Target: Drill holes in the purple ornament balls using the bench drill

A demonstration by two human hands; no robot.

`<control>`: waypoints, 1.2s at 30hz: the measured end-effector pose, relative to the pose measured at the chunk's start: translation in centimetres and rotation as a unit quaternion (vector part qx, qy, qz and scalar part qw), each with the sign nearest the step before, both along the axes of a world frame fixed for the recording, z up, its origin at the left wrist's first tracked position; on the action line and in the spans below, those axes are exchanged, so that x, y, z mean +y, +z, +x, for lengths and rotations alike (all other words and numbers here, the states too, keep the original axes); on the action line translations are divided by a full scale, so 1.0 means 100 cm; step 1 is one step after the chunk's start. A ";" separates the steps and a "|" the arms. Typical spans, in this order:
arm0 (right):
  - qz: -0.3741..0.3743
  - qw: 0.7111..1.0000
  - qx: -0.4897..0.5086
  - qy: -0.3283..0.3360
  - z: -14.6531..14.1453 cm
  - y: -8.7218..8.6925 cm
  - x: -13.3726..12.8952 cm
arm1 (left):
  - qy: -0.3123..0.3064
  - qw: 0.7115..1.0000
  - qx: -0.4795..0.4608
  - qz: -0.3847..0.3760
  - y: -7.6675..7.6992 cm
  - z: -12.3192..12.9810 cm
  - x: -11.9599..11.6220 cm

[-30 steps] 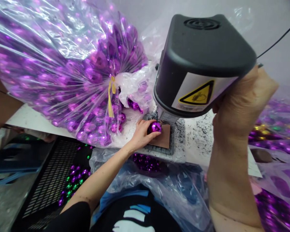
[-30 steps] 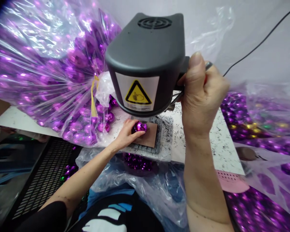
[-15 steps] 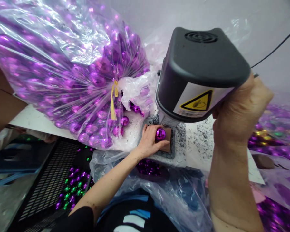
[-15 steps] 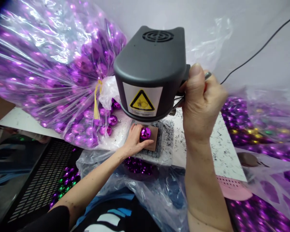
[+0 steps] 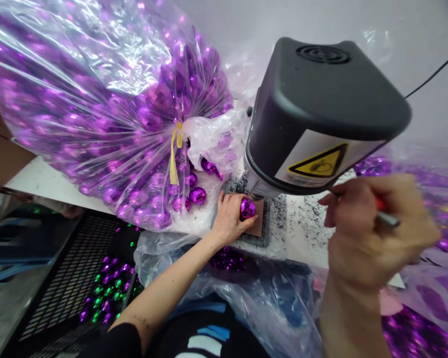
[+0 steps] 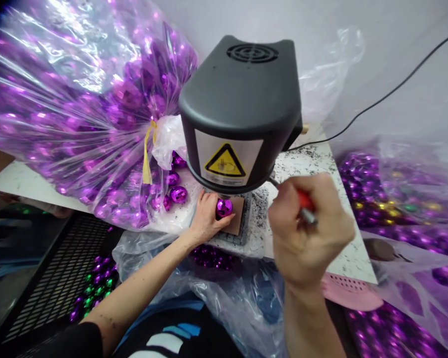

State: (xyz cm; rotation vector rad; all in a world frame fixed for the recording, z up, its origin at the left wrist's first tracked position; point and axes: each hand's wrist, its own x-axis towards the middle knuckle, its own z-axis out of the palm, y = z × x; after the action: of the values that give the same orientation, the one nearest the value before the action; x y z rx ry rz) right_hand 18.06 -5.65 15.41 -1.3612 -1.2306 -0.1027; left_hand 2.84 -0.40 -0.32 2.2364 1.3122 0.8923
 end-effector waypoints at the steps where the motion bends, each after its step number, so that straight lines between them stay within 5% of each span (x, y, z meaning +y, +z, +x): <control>1: 0.008 1.000 -0.010 -0.018 -0.002 -0.008 -0.007 | -0.002 1.000 -0.001 -0.001 0.000 0.000 0.000; 7: 0.045 0.999 -0.021 0.001 -0.007 -0.043 -0.018 | -0.011 1.000 -0.003 -0.015 0.000 0.000 0.000; 14: 0.073 0.996 -0.054 -0.026 -0.011 -0.037 -0.012 | -0.007 1.000 -0.006 -0.010 0.000 0.002 0.000; 23: 0.023 0.989 -0.116 -0.084 -0.010 -0.029 -0.015 | 0.001 1.000 0.010 -0.010 0.003 0.001 0.001; 36: 0.046 0.986 -0.142 -0.070 -0.003 -0.054 -0.015 | 0.013 0.999 0.019 -0.024 0.010 0.001 0.000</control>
State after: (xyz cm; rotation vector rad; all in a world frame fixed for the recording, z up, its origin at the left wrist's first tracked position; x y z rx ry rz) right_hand 17.77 -7.19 10.01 -1.3835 -1.3458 -0.4598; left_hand 2.96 -0.40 0.64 2.2143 1.3667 0.8230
